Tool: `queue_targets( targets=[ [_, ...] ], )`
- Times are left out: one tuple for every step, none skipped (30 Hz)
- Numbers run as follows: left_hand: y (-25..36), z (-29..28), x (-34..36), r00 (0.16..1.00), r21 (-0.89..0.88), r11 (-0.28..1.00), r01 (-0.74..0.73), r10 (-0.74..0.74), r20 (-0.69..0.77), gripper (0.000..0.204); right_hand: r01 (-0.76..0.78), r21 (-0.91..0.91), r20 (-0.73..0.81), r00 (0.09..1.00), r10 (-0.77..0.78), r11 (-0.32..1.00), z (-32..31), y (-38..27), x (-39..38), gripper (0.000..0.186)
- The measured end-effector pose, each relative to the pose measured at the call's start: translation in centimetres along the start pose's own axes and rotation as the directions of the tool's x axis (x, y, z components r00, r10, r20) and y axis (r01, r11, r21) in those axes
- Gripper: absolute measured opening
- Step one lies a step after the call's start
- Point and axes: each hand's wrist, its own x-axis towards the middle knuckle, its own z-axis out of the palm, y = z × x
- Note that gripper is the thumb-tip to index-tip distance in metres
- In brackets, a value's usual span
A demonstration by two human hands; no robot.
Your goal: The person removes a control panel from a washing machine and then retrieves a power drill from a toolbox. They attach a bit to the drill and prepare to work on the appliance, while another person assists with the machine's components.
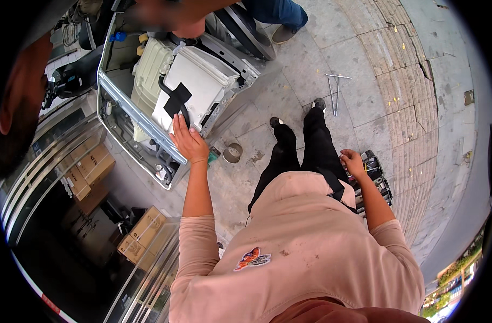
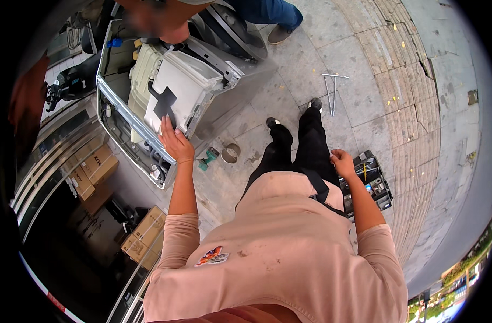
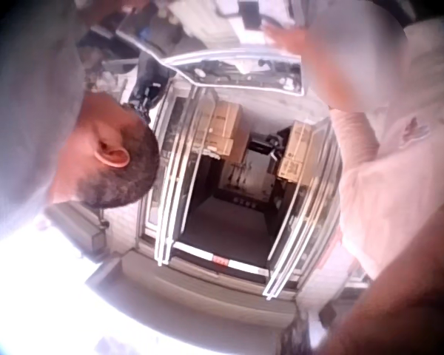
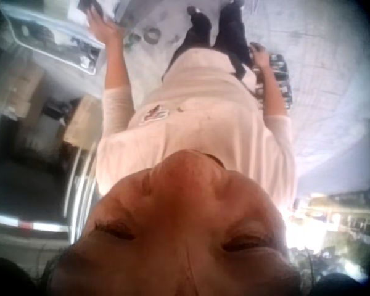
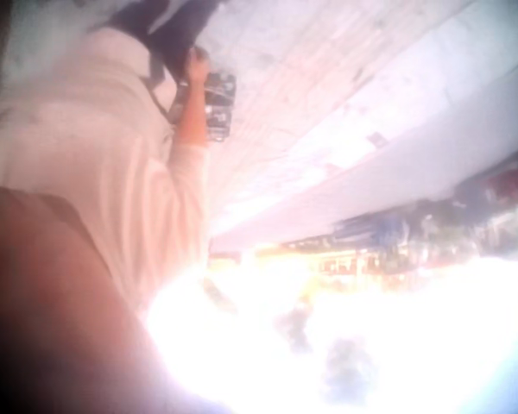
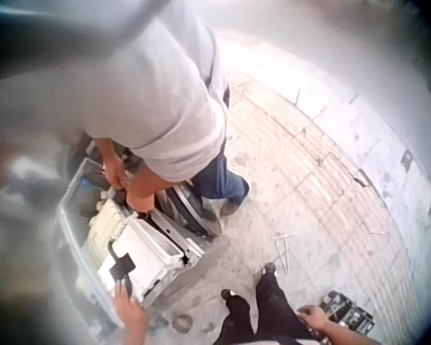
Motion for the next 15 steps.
queue_targets(
  targets=[
    [0.0, 0.0, 0.0, 1.000, -0.012, 1.000, 0.006, -0.006, 0.008, 0.048, 0.002, -0.002, 0.003, 1.000, -0.002, 1.000, 0.1, -0.3, 0.2, 0.031],
    [0.0, 0.0, 0.0, 1.000, -0.025, 1.000, 0.013, -0.013, 0.011, 0.048, 0.008, -0.005, 0.005, 1.000, -0.008, 1.000, 0.2, -0.7, 0.4, 0.031],
    [0.0, 0.0, 0.1, 1.000, -0.038, 0.999, 0.020, -0.020, 0.015, 0.049, 0.007, -0.002, 0.005, 1.000, -0.007, 1.000, 0.2, -1.1, 0.6, 0.031],
    [0.0, 0.1, 0.1, 1.000, -0.035, 0.999, 0.017, -0.016, 0.016, 0.049, 0.005, 0.000, 0.005, 1.000, -0.005, 1.000, 0.1, -1.5, 0.7, 0.031],
    [-0.1, 0.0, 0.1, 1.000, -0.031, 0.999, 0.017, -0.016, 0.015, 0.049, 0.006, 0.000, 0.007, 1.000, -0.006, 1.000, -0.1, -2.0, 0.8, 0.031],
    [-0.2, -0.1, 0.1, 1.000, -0.027, 0.999, 0.017, -0.017, 0.014, 0.049, 0.012, -0.004, 0.012, 1.000, -0.012, 1.000, -0.4, -2.5, 0.8, 0.031],
    [-0.4, -0.2, 0.0, 1.000, -0.025, 0.999, 0.020, -0.020, 0.015, 0.049, 0.017, -0.008, 0.018, 1.000, -0.017, 1.000, -0.7, -3.0, 0.7, 0.031],
    [-0.3, -0.1, 0.0, 1.000, -0.028, 0.999, 0.021, -0.020, 0.016, 0.049, 0.023, -0.012, 0.018, 1.000, -0.023, 1.000, -1.0, -3.0, 0.8, 0.031],
    [-0.4, -0.1, 0.0, 1.000, -0.029, 0.999, 0.022, -0.022, 0.016, 0.049, 0.001, -0.016, 0.026, 1.000, -0.001, 1.000, -1.3, -3.1, 0.9, 0.031],
    [-0.5, -0.1, 0.0, 1.000, -0.022, 0.999, 0.024, -0.024, 0.018, 0.050, -0.021, -0.022, 0.035, 0.999, 0.022, 1.000, -1.7, -3.3, 1.0, 0.031],
    [-0.5, 0.0, 0.0, 1.000, -0.018, 1.000, 0.023, -0.022, 0.019, 0.050, -0.043, -0.025, 0.040, 0.998, 0.044, 0.999, -2.1, -3.3, 1.2, 0.032],
    [-0.6, 0.1, 0.1, 1.000, -0.012, 1.000, 0.022, -0.021, 0.021, 0.050, -0.050, -0.027, 0.038, 0.998, 0.051, 0.998, -2.2, -3.3, 1.2, 0.031],
    [-0.7, 0.2, 0.1, 0.999, -0.006, 1.000, 0.021, -0.021, 0.026, 0.050, -0.058, -0.029, 0.036, 0.998, 0.059, 0.998, -2.4, -3.3, 1.3, 0.031],
    [-0.7, 0.2, 0.2, 1.000, -0.009, 1.000, 0.019, -0.019, 0.023, 0.050, -0.067, -0.032, 0.033, 0.997, 0.068, 0.997, -2.7, -3.0, 1.4, 0.031],
    [-0.7, 0.2, 0.2, 1.000, -0.012, 1.000, 0.016, -0.016, 0.020, 0.050, -0.042, -0.035, 0.034, 0.998, 0.043, 0.999, -2.9, -2.7, 1.8, 0.031]
  ],
)
